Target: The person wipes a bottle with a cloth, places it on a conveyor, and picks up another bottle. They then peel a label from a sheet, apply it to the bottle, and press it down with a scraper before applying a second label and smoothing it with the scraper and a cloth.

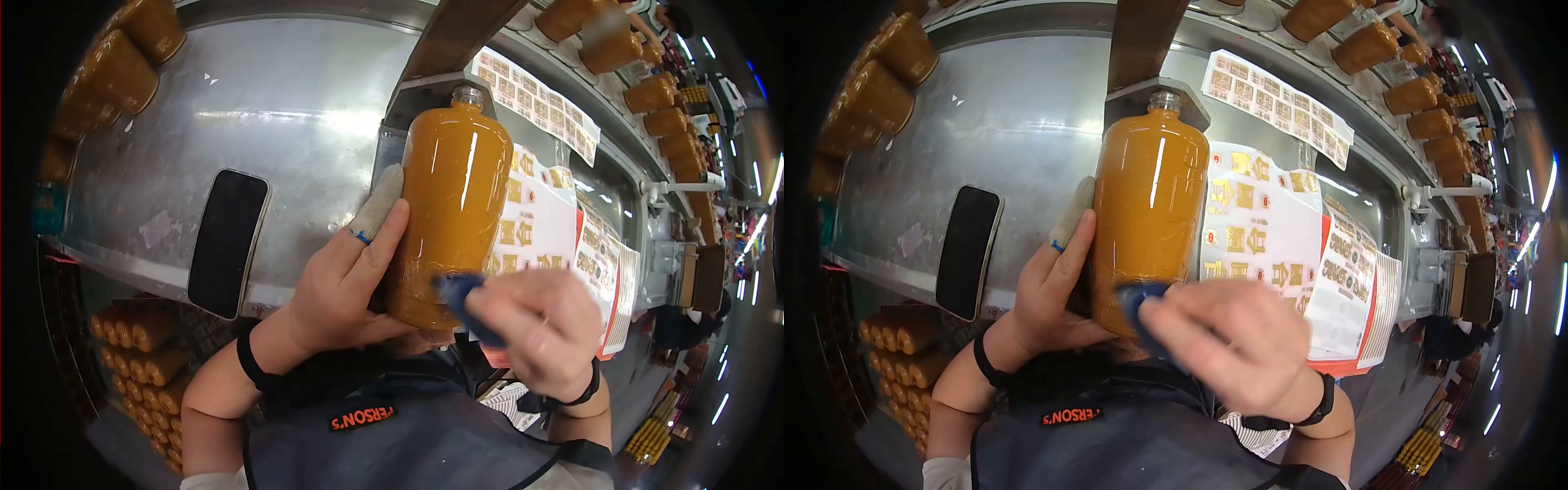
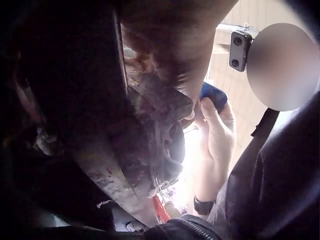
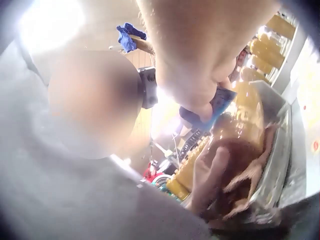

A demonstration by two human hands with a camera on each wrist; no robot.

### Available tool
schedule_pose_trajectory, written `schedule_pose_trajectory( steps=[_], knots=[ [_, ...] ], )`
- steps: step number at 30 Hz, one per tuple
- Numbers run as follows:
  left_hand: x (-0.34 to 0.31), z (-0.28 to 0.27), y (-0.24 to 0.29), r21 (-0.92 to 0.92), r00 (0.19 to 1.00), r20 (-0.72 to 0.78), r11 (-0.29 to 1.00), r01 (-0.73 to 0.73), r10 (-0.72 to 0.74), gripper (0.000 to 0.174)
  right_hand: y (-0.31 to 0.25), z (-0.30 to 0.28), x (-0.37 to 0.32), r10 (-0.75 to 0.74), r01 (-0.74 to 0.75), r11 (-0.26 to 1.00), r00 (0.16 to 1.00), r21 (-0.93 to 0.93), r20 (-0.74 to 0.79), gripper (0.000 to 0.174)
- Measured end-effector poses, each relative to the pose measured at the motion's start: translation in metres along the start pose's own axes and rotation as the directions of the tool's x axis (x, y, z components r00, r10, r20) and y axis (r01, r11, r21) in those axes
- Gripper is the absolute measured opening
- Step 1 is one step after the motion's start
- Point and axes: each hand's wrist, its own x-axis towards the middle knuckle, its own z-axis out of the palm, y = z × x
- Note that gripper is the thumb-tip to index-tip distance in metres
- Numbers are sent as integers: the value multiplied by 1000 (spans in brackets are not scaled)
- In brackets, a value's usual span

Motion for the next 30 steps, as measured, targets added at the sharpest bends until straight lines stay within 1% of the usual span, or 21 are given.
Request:
schedule_pose_trajectory(
  steps=[2, 4, 6, 7, 8, 10, 11, 12, 14, 15, 16, 17, 18, 19, 20, 22, 23, 24, 26, 28, 30],
  knots=[
    [-1, -2, 1, -5, 1000, 2, 1000, -1, 1, 107, -4, -1, 0, -13, 12, 999, 1000, 35, 26, 35],
    [-5, -6, 3, -10, 991, 98, 996, 92, -91, 110, -4, -1, 0, -29, 25, 997, 998, 68, 52, 36],
    [-3, -5, 2, -13, 995, 69, 998, 67, -66, 112, 1, -2, 1, 20, -20, 999, 1000, -31, 1, 37],
    [-2, -4, 2, -16, 998, 42, 999, 40, -40, 113, -7, -3, 2, -12, 9, 999, 998, 44, 54, 38],
    [-1, -5, 2, -16, 998, 43, 999, 39, -38, 113, -6, -3, 2, -11, 9, 999, 999, 43, 53, 38],
    [0, -5, 2, -47, 998, 44, 997, 53, -51, 114, 0, -2, -1, 12, -11, 1000, 1000, -14, 14, 37],
    [-1, -4, 2, -49, 998, 43, 997, 53, -51, 114, 6, -4, 1, 50, -52, 996, 999, -73, -20, 35],
    [-1, -4, 0, -48, 998, 40, 998, 47, -45, 115, 3, -4, 2, 49, -50, 996, 999, -73, -20, 35],
    [-2, -5, 0, -45, 998, 38, 998, 42, -40, 115, -11, -5, 4, -29, 29, 1000, 996, 5, 79, 36],
    [-3, -8, 2, -57, 992, 85, 993, 101, -96, 115, -10, 2, -3, -89, 90, 996, 995, -18, 44, 36],
    [-3, -9, 2, -65, 980, 132, 985, 161, -151, 116, -8, 3, -4, -90, 91, 996, 995, -19, 44, 36],
    [-2, -8, 2, -66, 980, 131, 985, 162, -152, 116, -6, 3, -6, -50, 50, 998, 999, -38, 6, 36],
    [0, -8, 1, -61, 991, 88, 992, 110, -104, 115, -5, 4, -7, -9, 7, 999, 999, -54, -34, 35],
    [1, -7, 0, -52, 998, 45, 997, 56, -54, 115, -8, 4, -8, -6, 5, 999, 1000, -40, -16, 33],
    [2, -7, -1, -51, 997, 47, 997, 56, -54, 115, -9, 3, -8, -5, 4, 999, 1000, -40, -18, 33],
    [4, -7, -4, -77, 995, 67, 994, 77, -72, 114, -10, 0, -10, 9, -11, 999, 999, 45, 44, 34],
    [5, -7, -4, -81, 995, 69, 994, 77, -71, 114, -7, -2, -7, 39, -39, 998, 999, -55, 9, 33],
    [5, -7, -5, -92, 994, 74, 992, 82, -75, 114, -8, -3, -8, 41, -40, 998, 999, -56, 10, 33],
    [5, -7, -6, -102, 994, 80, 991, 86, -78, 114, -11, -2, -9, 25, -26, 1000, 999, 10, 41, 36],
    [5, -7, -8, -92, 993, 93, 992, 86, -78, 114, -10, 1, -10, 15, -16, 1000, 999, 14, 50, 35],
    [6, -7, -7, -86, 994, 89, 993, 76, -68, 114, -2, 1, -9, 91, -93, 995, 995, -35, -42, 35]
  ],
)
